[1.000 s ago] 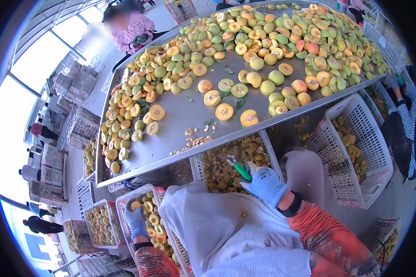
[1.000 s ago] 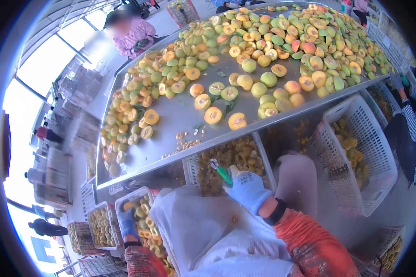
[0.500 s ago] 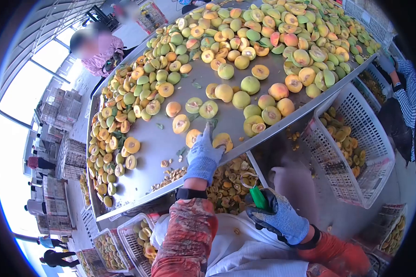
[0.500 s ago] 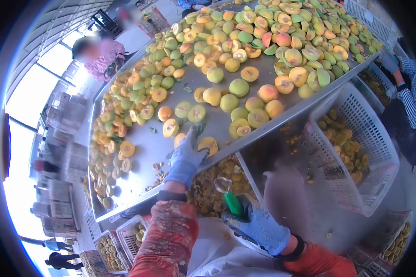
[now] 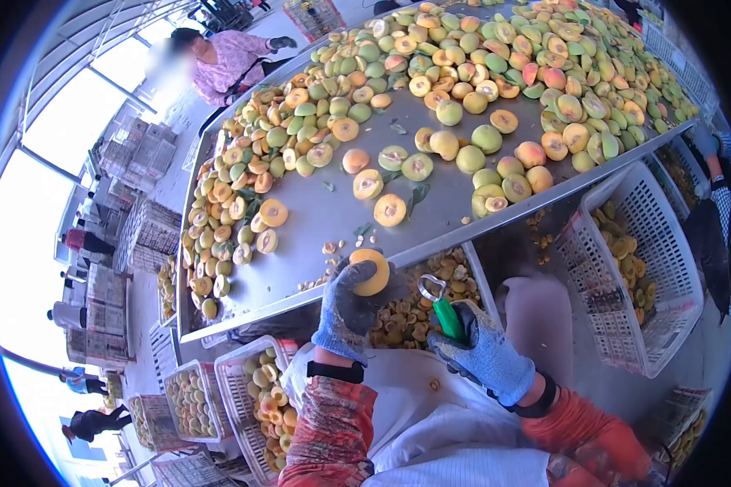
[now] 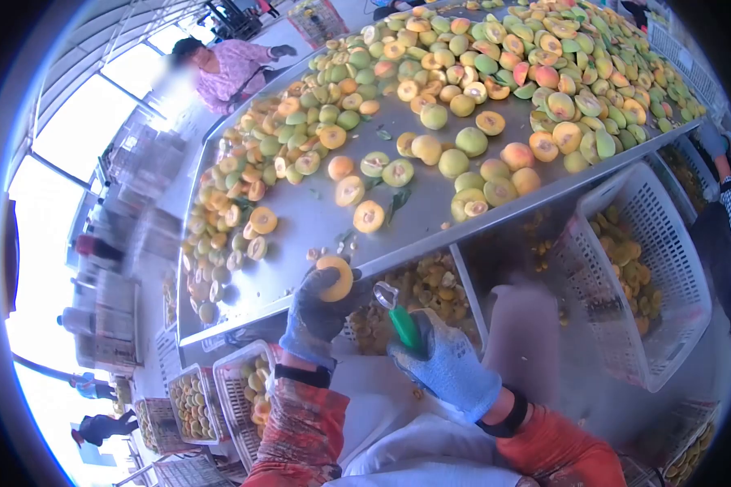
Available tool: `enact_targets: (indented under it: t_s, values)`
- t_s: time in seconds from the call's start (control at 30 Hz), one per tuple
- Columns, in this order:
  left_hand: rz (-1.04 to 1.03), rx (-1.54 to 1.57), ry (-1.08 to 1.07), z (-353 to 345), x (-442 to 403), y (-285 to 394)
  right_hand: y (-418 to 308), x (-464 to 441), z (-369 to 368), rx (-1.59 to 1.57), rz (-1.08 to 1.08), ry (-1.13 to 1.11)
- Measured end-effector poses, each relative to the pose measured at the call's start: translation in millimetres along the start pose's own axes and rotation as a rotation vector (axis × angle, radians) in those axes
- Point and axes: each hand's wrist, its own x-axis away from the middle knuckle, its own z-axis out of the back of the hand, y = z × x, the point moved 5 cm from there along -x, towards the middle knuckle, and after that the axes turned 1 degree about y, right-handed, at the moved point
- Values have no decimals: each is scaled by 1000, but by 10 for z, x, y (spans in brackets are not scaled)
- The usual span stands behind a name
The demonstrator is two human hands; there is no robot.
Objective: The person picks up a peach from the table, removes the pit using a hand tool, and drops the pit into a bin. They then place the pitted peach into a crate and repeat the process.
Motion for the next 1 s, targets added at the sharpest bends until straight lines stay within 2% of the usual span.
enact_targets:
  t_s: [0.03,0.1,0.13,0.17,0.23,0.3,0.37,0.4,0.5,0.73,0.8,0.93,1.0]
  values:
    - [-11,15,18,141,82,-26,-83,30,-92,263,195,68]
    - [141,105,-56,316,249,-175,-92,65,-278,365,228,42]
    - [47,60,-6,332,378,-161,-100,89,-341,470,313,82]
    - [39,79,-1,331,479,-179,-142,125,-388,575,401,125]
    - [91,226,84,340,631,-231,-192,183,-466,624,409,102]
    - [55,316,103,337,746,-237,-224,256,-537,802,539,128]
    - [48,243,24,415,773,-278,-293,317,-606,873,574,102]
    - [38,214,76,505,751,-318,-323,340,-639,937,604,89]
    - [-33,122,7,329,886,-173,-320,368,-693,1082,692,59]
    - [-78,74,21,202,951,-186,-384,414,-691,1245,681,84]
    - [-262,10,124,194,943,-151,-332,417,-707,1352,685,65]
    - [-322,-198,164,125,1044,-85,-312,469,-751,1353,657,-23]
    - [-407,-255,200,151,1038,-92,-247,483,-763,1109,590,-67]
